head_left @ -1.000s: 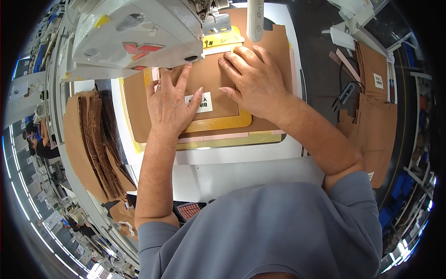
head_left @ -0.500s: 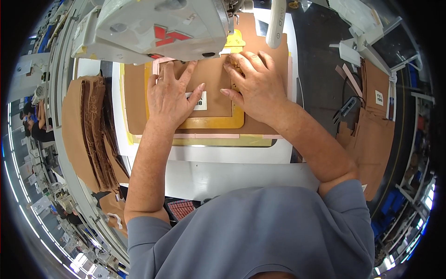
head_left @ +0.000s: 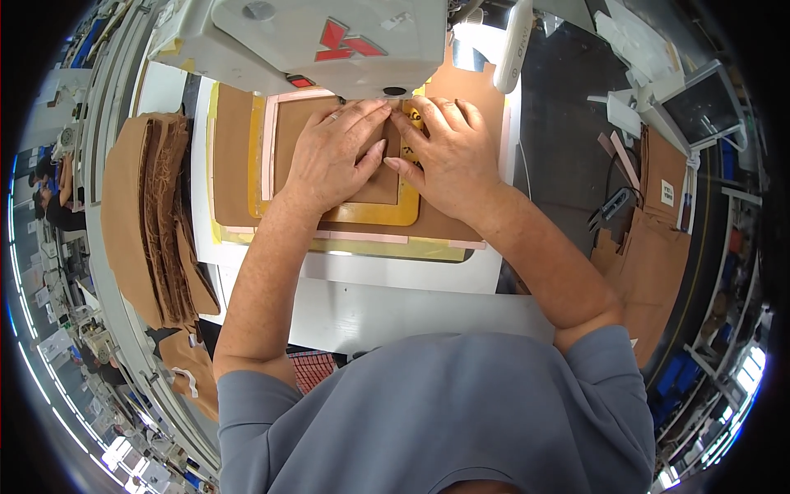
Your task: Aligning and sewing pieces of leather using an industrial sewing machine.
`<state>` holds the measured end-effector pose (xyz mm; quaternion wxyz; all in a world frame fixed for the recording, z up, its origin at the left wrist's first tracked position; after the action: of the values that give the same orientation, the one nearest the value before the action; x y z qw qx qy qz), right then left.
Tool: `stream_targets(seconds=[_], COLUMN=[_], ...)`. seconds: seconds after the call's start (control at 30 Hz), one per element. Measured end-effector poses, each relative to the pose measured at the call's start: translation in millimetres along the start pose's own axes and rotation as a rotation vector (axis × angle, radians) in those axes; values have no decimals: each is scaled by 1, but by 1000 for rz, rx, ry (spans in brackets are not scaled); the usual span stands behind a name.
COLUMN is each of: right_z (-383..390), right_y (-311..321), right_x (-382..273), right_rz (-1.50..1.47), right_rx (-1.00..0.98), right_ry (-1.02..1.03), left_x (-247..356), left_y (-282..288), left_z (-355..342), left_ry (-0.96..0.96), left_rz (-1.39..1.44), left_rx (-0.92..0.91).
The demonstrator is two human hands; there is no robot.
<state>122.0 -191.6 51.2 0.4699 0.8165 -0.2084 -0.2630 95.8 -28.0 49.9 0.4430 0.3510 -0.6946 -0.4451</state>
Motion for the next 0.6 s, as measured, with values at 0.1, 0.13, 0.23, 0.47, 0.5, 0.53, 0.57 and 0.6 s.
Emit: stream_targets(seconds=[0.1, 0.13, 0.23, 0.47, 0.5, 0.53, 0.57, 0.6], right_z=[-1, 0, 4, 22, 27, 31, 32, 32], right_y=[0, 1, 3, 23, 24, 24, 22, 19], right_x=[-1, -1, 0, -17, -23, -29, -31, -33], right_rz=[1, 0, 5, -225, -241, -258, -259, -250], right_rx=[-2, -5, 6, -98, -97, -96, -103, -95], right_ry=[9, 13, 39, 150, 232, 315, 315, 342], left_x=[-1, -2, -2, -6, -5, -5, -5, -5], left_y=[1, 0, -4, -10, -10, -11, -11, -12], left_z=[1, 2, 5, 7, 7, 8, 8, 8], left_ry=[-12, -11, -8, 6, 1, 4, 5, 9], left_rz=[15, 16, 16, -39, -61, -55, -61, -67], left_rx=[-14, -13, -28, -46, -34, -35, -38, -42])
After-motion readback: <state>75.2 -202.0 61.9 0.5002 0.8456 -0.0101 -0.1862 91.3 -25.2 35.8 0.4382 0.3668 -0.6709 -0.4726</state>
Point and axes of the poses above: each hand's wrist, its own z-axis away from the middle knuckle, its own y-axis out of the back of the hand, x = y × z, the point moved 5 cm from there along -z, towards the middle knuckle, and after that the axes turned 1 degree about -z, right-handed, at the moved point
